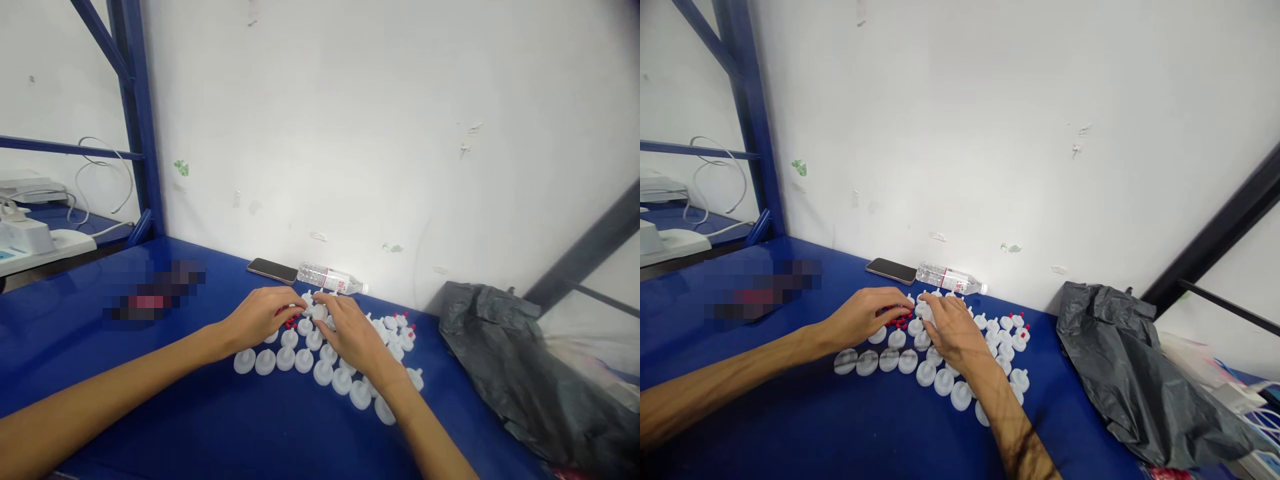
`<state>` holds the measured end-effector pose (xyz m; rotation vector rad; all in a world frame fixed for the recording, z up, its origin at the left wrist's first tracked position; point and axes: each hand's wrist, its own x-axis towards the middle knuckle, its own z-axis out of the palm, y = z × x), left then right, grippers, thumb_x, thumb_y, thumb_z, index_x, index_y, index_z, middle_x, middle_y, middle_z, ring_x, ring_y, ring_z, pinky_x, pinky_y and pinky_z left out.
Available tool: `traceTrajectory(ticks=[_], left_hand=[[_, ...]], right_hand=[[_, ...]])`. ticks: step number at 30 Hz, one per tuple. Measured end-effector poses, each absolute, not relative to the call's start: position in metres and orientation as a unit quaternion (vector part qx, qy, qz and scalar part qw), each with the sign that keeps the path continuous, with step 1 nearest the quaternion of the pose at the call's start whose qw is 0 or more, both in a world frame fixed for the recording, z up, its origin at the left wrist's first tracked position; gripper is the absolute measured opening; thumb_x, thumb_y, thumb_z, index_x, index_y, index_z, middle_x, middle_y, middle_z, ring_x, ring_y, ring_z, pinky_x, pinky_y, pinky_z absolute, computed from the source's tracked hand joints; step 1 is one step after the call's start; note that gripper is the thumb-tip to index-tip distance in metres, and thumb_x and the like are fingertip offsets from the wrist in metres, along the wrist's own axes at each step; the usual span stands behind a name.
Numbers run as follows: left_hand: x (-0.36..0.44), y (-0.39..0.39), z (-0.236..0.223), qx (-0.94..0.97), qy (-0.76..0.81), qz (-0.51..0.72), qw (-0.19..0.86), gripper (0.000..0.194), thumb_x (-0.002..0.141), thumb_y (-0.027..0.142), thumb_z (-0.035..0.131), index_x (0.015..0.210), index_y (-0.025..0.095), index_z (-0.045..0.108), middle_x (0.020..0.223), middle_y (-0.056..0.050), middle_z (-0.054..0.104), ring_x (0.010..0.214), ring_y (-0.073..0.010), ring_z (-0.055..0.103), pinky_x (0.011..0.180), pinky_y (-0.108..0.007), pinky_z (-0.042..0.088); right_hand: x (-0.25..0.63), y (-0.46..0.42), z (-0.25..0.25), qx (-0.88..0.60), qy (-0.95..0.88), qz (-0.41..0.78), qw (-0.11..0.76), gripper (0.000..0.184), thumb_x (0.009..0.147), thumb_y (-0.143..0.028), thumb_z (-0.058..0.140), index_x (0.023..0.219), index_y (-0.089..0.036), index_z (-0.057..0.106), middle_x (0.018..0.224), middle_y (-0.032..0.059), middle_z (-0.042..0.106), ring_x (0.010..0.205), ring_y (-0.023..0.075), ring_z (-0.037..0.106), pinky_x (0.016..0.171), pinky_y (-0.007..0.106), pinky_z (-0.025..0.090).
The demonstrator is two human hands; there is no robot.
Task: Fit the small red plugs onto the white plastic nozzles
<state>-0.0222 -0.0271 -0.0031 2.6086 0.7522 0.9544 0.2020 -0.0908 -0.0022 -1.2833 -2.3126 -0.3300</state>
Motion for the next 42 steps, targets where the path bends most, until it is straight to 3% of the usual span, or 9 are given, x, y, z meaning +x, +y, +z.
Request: traceTrajectory(ticks=[7,22,27,32,42], left_hand=[[-0.02,-0.035,-0.006,0.912,0.249,0.31,0.1,0.027,0.104,0.029,0.047,0.106,0.023,0.073,0.104,-0.003,0.076,0.091,-0.0159,0.07,0.081,-0.024,0.051],[-0.023,-0.028,-0.007,0.893,0.297,0.32,0.109,0.033,0.104,0.04,0.045,0.11,0.024,0.074,0.108,-0.002,0.076,0.098,-0.0185,0.069,0.088,-0.027,0.051],[-0.023,-0.029,-0.005,0.908,0.303,0.278,0.079,0.034,0.106,0.035,0.04,0.111,0.023,0.07,0.107,-0.002,0.074,0.098,-0.0182,0.068,0.083,-0.026,0.048],[-0.024,-0.031,-0.002,0.921,0.29,0.252,0.068,0.033,0.107,0.029,0.036,0.107,0.02,0.068,0.099,-0.003,0.07,0.085,-0.0166,0.065,0.074,-0.027,0.045],[-0.024,-0.04,0.006,0.919,0.28,0.26,0.096,0.032,0.105,0.024,0.034,0.099,0.019,0.065,0.091,-0.002,0.065,0.077,-0.0162,0.059,0.07,-0.028,0.042]], right_hand=[[0.195,-0.096,0.003,-0.447,-0.851,-0.152,0.23,0.041,0.093,-0.018,0.063,0.132,-0.021,0.051,0.114,0.0094,0.074,0.106,0.0268,0.068,0.095,0.047,0.054],[0.192,-0.1,0.008,-0.419,-0.847,-0.183,0.271,0.033,0.098,-0.022,0.058,0.13,-0.021,0.053,0.118,0.0089,0.07,0.106,0.024,0.069,0.091,0.04,0.06],[0.191,-0.101,0.007,-0.408,-0.843,-0.183,0.299,0.031,0.098,-0.023,0.059,0.128,-0.023,0.054,0.113,0.0064,0.072,0.102,0.0218,0.069,0.09,0.038,0.06],[0.19,-0.103,0.005,-0.407,-0.845,-0.179,0.296,0.023,0.098,-0.025,0.059,0.121,-0.025,0.058,0.111,0.0052,0.073,0.095,0.0207,0.069,0.087,0.038,0.06],[0.186,-0.107,0.007,-0.393,-0.841,-0.209,0.306,0.022,0.097,-0.024,0.06,0.118,-0.024,0.064,0.109,0.0063,0.075,0.098,0.0203,0.071,0.09,0.034,0.059]])
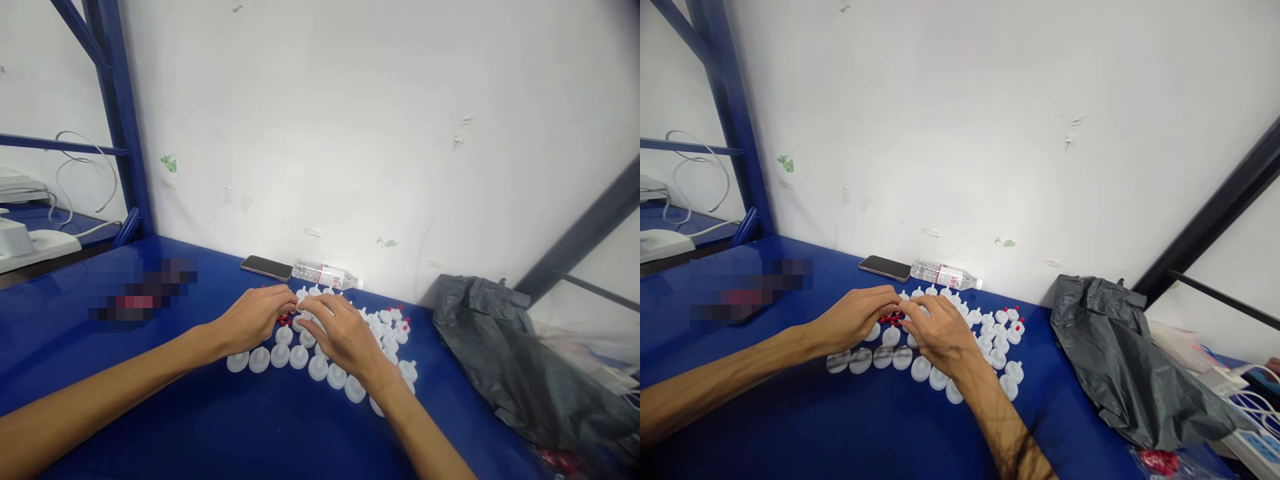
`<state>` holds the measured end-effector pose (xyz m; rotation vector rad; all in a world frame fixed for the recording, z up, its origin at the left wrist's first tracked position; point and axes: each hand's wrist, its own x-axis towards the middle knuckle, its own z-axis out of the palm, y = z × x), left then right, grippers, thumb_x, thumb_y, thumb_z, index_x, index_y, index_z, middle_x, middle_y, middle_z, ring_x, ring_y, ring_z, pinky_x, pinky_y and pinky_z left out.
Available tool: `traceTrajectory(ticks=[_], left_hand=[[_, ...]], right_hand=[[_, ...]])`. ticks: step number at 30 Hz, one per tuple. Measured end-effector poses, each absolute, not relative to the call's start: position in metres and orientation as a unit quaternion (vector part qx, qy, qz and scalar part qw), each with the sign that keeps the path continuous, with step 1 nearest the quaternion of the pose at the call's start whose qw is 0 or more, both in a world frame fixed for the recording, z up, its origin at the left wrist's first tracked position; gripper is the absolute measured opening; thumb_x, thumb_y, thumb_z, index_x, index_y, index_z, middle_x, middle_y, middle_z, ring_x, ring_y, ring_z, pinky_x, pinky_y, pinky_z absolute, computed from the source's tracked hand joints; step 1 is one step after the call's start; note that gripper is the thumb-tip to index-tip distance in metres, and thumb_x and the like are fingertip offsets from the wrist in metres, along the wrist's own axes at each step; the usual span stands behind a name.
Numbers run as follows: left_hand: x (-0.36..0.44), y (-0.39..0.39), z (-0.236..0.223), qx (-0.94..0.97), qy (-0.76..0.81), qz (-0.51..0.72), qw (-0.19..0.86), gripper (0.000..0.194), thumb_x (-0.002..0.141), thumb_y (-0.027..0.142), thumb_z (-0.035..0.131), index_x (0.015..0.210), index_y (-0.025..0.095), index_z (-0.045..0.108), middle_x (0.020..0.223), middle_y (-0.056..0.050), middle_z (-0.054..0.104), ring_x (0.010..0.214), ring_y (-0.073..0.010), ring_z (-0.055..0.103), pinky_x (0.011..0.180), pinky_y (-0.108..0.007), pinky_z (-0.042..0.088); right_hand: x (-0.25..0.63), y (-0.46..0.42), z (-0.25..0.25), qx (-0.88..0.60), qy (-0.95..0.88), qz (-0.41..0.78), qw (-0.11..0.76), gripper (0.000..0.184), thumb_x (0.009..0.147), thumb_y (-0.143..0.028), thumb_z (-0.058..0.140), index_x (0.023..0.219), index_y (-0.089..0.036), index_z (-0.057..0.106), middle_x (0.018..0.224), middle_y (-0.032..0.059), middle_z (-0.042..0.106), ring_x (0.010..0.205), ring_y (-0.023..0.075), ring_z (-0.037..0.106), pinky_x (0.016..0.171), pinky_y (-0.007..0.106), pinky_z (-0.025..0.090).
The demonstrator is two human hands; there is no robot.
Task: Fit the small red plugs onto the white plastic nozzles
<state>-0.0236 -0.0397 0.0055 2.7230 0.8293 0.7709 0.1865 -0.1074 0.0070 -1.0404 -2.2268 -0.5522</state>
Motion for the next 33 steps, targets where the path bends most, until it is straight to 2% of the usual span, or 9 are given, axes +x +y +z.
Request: traceTrajectory(ticks=[6,11,15,19,22,25,33], left_hand=[[-0.024,-0.034,-0.002,0.92,0.275,0.261,0.094,0.033,0.104,0.025,0.032,0.094,0.021,0.063,0.089,-0.002,0.065,0.078,-0.0172,0.06,0.072,-0.028,0.044],[-0.021,-0.034,-0.004,0.906,0.296,0.279,0.115,0.034,0.106,0.032,0.033,0.101,0.021,0.065,0.096,-0.002,0.071,0.087,-0.0183,0.065,0.08,-0.028,0.048],[-0.024,-0.031,0.002,0.903,0.29,0.311,0.053,0.033,0.105,0.03,0.037,0.115,0.022,0.066,0.111,-0.004,0.073,0.101,-0.0202,0.067,0.092,-0.031,0.049],[-0.034,-0.018,0.004,0.886,0.327,0.329,-0.016,0.031,0.101,0.024,0.039,0.111,0.019,0.069,0.108,-0.007,0.074,0.099,-0.0225,0.067,0.088,-0.035,0.051],[-0.041,-0.005,0.003,0.875,0.362,0.321,-0.033,0.031,0.1,0.024,0.039,0.108,0.02,0.069,0.107,-0.006,0.075,0.1,-0.0237,0.067,0.083,-0.036,0.051],[-0.047,0.009,0.0,0.871,0.398,0.285,-0.038,0.031,0.098,0.024,0.039,0.105,0.021,0.069,0.105,-0.007,0.074,0.102,-0.0264,0.065,0.082,-0.037,0.051],[-0.062,0.045,-0.019,0.871,0.443,0.214,-0.009,0.031,0.09,0.022,0.042,0.093,0.02,0.072,0.096,-0.011,0.073,0.095,-0.0291,0.067,0.083,-0.038,0.051]], right_hand=[[0.184,-0.107,0.006,-0.393,-0.84,-0.233,0.293,0.024,0.101,-0.024,0.052,0.12,-0.028,0.066,0.112,0.0062,0.076,0.102,0.0201,0.071,0.092,0.036,0.06],[0.186,-0.101,0.008,-0.387,-0.842,-0.236,0.294,0.028,0.1,-0.022,0.054,0.127,-0.02,0.062,0.112,0.0089,0.074,0.102,0.0205,0.07,0.093,0.035,0.059],[0.208,-0.094,0.017,-0.438,-0.814,-0.221,0.311,0.029,0.099,-0.02,0.051,0.125,-0.019,0.064,0.119,0.0117,0.07,0.107,0.0231,0.068,0.095,0.038,0.057],[0.254,-0.085,0.023,-0.559,-0.716,-0.2,0.366,0.023,0.098,-0.026,0.054,0.115,-0.021,0.067,0.115,0.0095,0.069,0.102,0.0231,0.068,0.092,0.038,0.054],[0.288,-0.079,0.018,-0.669,-0.649,-0.223,0.286,0.018,0.096,-0.028,0.055,0.105,-0.021,0.069,0.105,0.009,0.072,0.099,0.026,0.066,0.089,0.04,0.049],[0.308,-0.074,0.007,-0.723,-0.623,-0.232,0.189,0.018,0.096,-0.029,0.057,0.101,-0.022,0.072,0.105,0.0102,0.073,0.107,0.0288,0.062,0.089,0.04,0.045],[0.32,-0.071,-0.005,-0.74,-0.623,-0.211,0.14,0.024,0.094,-0.037,0.06,0.095,-0.022,0.079,0.1,0.0133,0.074,0.101,0.0303,0.061,0.083,0.039,0.043]])
